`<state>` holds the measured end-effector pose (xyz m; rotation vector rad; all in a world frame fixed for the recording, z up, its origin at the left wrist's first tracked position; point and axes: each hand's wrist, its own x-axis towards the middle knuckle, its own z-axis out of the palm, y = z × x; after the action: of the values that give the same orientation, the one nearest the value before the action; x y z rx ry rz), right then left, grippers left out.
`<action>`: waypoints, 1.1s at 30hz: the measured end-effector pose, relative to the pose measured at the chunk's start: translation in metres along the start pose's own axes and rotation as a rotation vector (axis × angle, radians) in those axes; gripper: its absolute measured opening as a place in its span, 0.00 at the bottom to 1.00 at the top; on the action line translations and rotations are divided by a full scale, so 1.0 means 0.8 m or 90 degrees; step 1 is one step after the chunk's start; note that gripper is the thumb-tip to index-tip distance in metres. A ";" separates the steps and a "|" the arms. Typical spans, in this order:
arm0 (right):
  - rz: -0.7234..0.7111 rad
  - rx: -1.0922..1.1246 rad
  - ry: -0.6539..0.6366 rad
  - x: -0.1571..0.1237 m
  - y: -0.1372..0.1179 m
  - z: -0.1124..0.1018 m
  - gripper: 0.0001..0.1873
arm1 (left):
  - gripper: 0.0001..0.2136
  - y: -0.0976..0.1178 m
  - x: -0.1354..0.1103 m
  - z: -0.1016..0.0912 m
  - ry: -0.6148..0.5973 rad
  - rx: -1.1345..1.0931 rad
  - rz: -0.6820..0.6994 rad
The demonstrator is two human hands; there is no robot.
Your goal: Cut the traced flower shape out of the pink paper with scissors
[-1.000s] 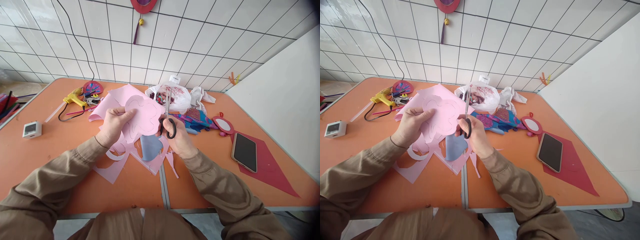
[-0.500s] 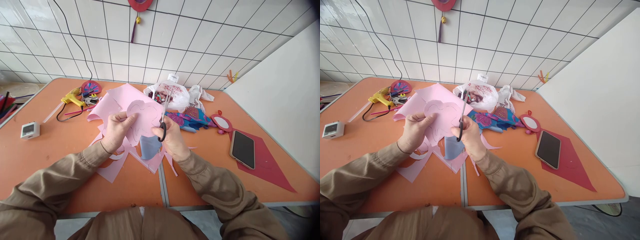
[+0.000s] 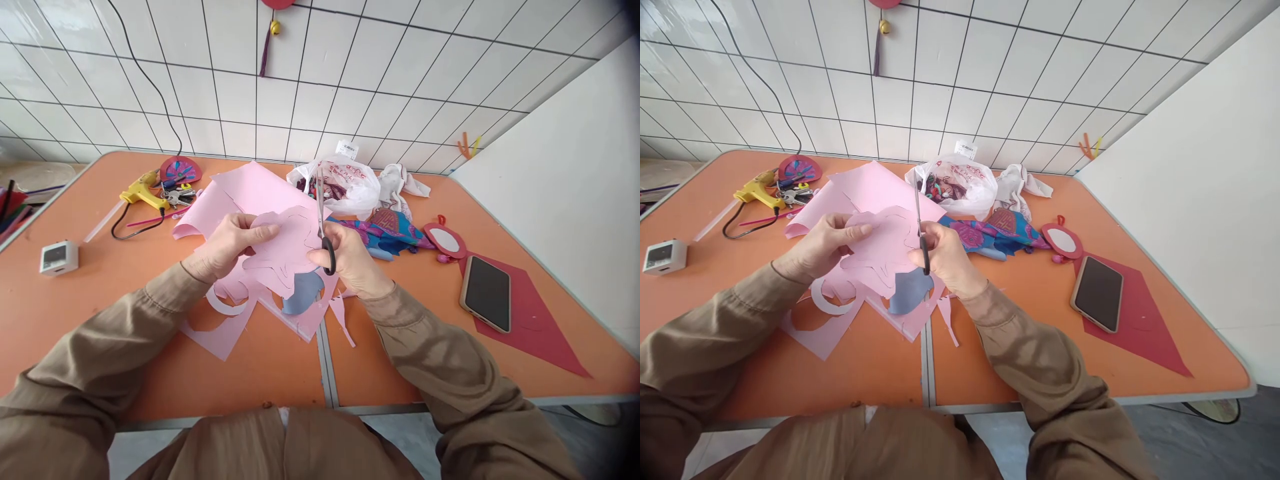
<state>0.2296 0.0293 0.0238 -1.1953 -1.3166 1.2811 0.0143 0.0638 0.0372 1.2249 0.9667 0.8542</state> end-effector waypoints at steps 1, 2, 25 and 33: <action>0.003 -0.009 -0.016 0.000 0.000 -0.001 0.13 | 0.15 0.005 0.001 -0.003 -0.027 0.020 -0.011; 0.004 -0.016 -0.032 0.000 0.000 -0.002 0.14 | 0.14 0.010 0.002 -0.006 -0.049 0.042 -0.017; -0.081 0.085 0.067 0.002 0.005 -0.006 0.21 | 0.13 0.010 0.004 -0.009 0.014 0.061 0.025; -0.091 0.079 0.090 0.004 0.009 -0.004 0.17 | 0.11 -0.002 0.007 -0.003 0.099 -0.076 0.094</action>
<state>0.2323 0.0327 0.0171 -1.0653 -1.1806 1.1381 0.0144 0.0696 0.0349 1.1508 0.9433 1.1210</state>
